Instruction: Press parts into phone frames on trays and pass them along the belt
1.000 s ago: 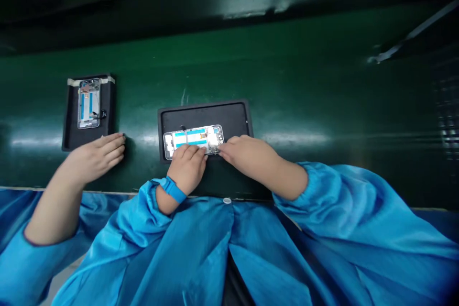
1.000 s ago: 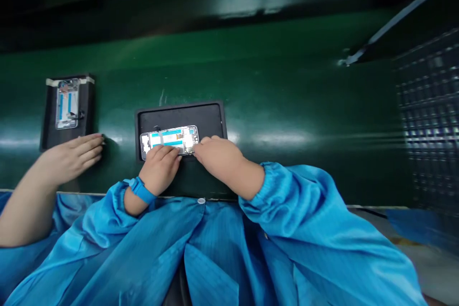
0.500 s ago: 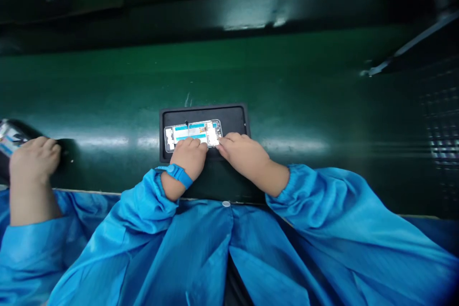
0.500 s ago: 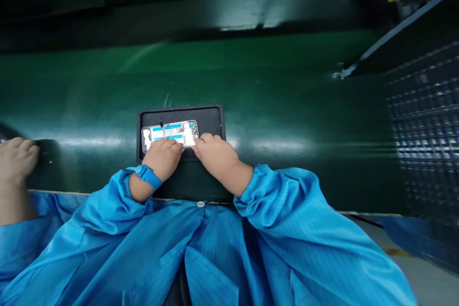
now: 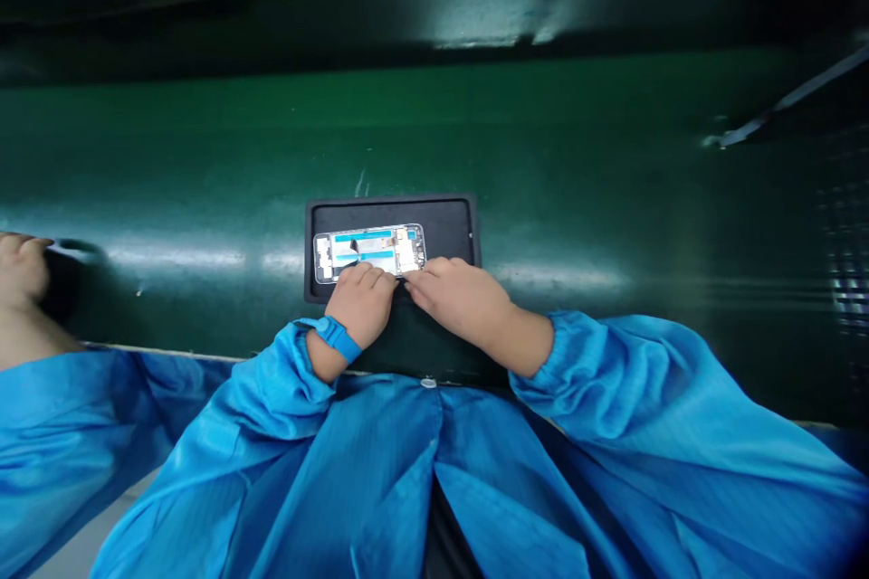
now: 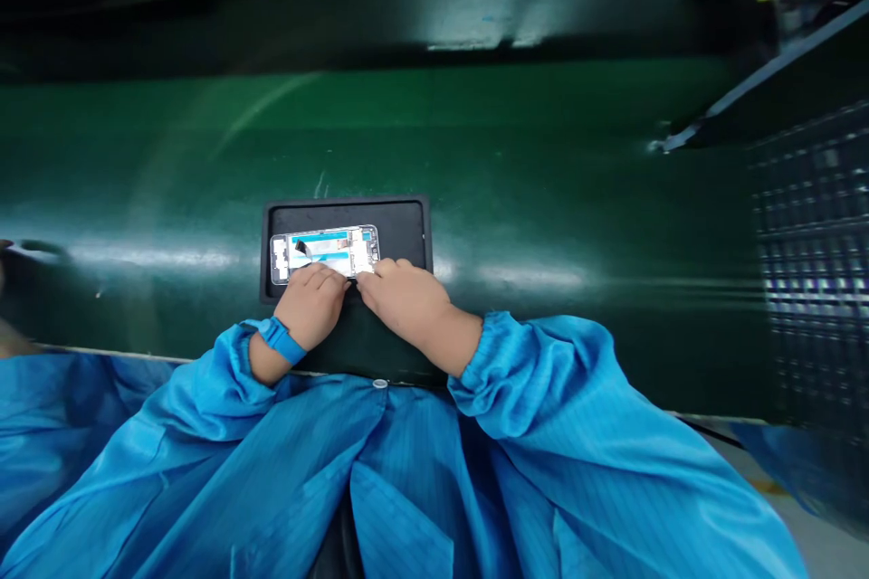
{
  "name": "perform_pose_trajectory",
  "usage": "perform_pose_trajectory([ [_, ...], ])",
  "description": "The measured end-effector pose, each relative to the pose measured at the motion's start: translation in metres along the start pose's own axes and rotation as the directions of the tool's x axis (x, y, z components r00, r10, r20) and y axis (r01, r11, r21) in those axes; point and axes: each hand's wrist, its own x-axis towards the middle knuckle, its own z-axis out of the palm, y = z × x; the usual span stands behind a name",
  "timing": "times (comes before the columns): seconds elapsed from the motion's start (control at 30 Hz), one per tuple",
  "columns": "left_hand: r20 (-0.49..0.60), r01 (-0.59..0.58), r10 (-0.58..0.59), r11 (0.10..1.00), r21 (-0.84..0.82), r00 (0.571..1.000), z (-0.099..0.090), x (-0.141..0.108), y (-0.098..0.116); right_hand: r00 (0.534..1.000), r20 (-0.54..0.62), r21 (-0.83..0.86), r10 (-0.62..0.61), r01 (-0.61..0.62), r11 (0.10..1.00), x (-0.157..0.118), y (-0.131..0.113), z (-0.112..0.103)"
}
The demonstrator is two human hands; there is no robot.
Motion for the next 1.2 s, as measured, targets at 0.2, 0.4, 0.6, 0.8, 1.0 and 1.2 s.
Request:
perform_pose_trajectory([
  [0.2, -0.138, -0.024, 0.021, 0.999, -0.023, 0.99, 0.002, -0.005, -0.001, 0.995, 0.049, 0.422, 0.088, -0.1, 0.901, 0.009, -0.003, -0.007],
  [0.4, -0.3, -0.022, 0.012, 0.999, -0.028, 0.954, 0.003, -0.004, -0.001, 0.809, 0.521, 0.784, 0.271, -0.579, 0.224, 0.018, -0.002, -0.006],
  [0.6, -0.174, 0.036, -0.027, 0.998, 0.049, 0.984, 0.007, 0.005, 0.006, 0.756, 0.296, 0.954, 0.583, -0.261, -0.146, 0.019, 0.012, 0.007],
  [0.8, -0.074, 0.063, -0.063, 0.998, 0.007, 0.995, 0.008, 0.007, 0.009, 0.572, -0.222, 0.971, 0.789, 0.056, 0.233, 0.019, 0.011, 0.026],
  [1.0, -0.022, 0.077, -0.076, 0.996, 0.041, 0.997, 0.004, 0.01, 0.009, 0.521, -0.633, 0.758, 0.573, 0.266, 0.596, 0.017, 0.005, 0.051],
  [1.2, 0.066, 0.098, -0.1, 0.994, 0.038, 0.993, 0.001, 0.011, 0.01, 0.502, -0.761, 0.598, 0.412, 0.298, 0.744, 0.014, 0.005, 0.051],
])
